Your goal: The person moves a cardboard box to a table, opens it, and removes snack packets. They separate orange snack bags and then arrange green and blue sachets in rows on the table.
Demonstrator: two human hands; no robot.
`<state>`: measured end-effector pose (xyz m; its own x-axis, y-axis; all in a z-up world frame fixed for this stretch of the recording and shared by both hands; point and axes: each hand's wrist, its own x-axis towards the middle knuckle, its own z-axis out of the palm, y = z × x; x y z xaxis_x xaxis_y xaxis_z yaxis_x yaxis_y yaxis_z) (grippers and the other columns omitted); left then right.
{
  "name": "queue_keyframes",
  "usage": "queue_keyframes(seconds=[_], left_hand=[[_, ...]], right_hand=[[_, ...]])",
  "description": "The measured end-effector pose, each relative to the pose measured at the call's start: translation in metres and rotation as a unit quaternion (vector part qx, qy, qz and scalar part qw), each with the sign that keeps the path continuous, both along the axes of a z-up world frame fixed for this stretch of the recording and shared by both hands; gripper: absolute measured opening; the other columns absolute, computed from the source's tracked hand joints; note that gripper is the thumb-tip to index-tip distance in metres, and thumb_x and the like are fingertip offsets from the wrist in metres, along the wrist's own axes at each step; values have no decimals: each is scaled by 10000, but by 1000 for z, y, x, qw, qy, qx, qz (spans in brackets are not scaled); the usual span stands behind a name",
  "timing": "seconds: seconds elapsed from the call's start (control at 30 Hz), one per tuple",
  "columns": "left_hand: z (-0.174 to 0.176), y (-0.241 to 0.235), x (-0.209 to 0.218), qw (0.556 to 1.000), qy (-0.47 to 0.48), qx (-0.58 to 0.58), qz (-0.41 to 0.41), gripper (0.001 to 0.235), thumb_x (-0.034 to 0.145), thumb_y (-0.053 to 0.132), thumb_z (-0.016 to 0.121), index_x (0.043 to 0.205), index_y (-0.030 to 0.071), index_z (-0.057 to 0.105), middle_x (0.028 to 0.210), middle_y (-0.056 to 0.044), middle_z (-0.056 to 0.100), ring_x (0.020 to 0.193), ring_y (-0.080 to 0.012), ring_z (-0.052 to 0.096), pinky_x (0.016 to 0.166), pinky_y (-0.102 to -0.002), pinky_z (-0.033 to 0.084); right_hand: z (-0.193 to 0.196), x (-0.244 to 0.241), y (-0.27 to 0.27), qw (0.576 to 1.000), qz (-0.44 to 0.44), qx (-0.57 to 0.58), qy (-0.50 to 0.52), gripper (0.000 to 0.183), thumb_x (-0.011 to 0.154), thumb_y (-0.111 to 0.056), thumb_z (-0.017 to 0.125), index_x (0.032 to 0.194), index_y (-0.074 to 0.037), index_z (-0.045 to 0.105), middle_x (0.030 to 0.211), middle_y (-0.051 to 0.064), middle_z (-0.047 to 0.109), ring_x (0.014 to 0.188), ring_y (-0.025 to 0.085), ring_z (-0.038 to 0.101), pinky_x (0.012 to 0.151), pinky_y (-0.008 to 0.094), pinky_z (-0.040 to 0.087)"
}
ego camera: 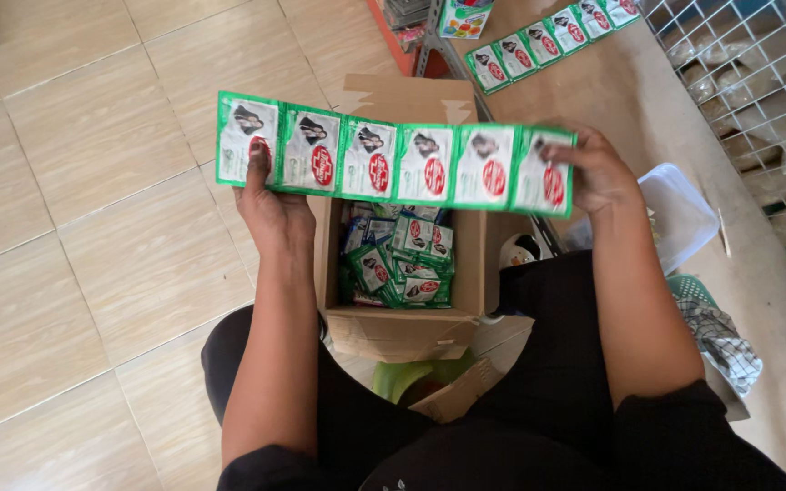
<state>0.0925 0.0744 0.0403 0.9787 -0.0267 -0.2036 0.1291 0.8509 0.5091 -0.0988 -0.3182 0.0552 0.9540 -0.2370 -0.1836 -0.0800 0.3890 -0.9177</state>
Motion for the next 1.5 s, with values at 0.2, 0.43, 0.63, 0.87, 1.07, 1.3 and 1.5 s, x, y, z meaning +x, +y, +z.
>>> queue_keyframes(seconds=[0.2,0.43,0.63,0.87,1.07,1.3,1.5], left_hand=[[-5,-7,-3,993,31,45,-101,233,937,68,656,1164,32,619,1083,-97,714,967,-236,726,853,-464,644],[-15,-30,-18,922,16,184,-341,179,986,103,650,1144,18,647,1025,-116,712,857,-244,711,694,-423,552],[-5,-35,-27,926,-30,74,-368,289,955,98,617,1223,-8,628,1099,-132,744,955,-223,743,879,-391,612],[8,-24,-15,958,-15,-42,-283,323,1018,108,603,1314,-12,560,1255,-162,691,1117,-271,714,985,-406,607],[9,-25,-17,964,-33,-11,-265,340,1016,99,613,1340,17,552,1306,-142,671,1171,-264,696,1031,-423,576],[6,-36,-28,949,-80,12,-305,299,1036,86,625,1313,-15,575,1267,-143,681,1142,-259,690,1034,-433,565],[13,-30,-45,933,-136,43,-329,315,1023,84,628,1327,7,600,1258,-113,694,1153,-222,682,1052,-401,550]], right_hand=[[-17,8,-21,950,-130,277,-65,280,901,-103,682,1164,-12,653,1191,144,730,1084,294,729,1037,495,558],[-39,0,-67,951,-179,248,-39,251,996,-115,683,1225,-12,671,1240,126,728,1133,266,715,1106,443,548],[-66,23,-26,917,-250,310,35,257,915,-189,668,1049,-32,515,1134,151,695,1043,299,670,1037,450,536],[-58,24,-12,956,-85,274,-52,380,850,-49,696,1224,-14,635,1062,103,708,981,227,686,982,410,549],[-54,27,-28,879,-277,368,-119,301,910,-41,692,1178,62,604,1102,185,727,1036,297,707,1036,435,554],[-60,22,-29,947,-220,203,-118,404,899,57,655,1290,11,566,1201,143,692,1140,276,671,1086,484,526],[-55,26,-28,948,-266,172,15,773,864,22,618,1532,-137,263,1427,155,588,1277,301,600,1048,540,465]])
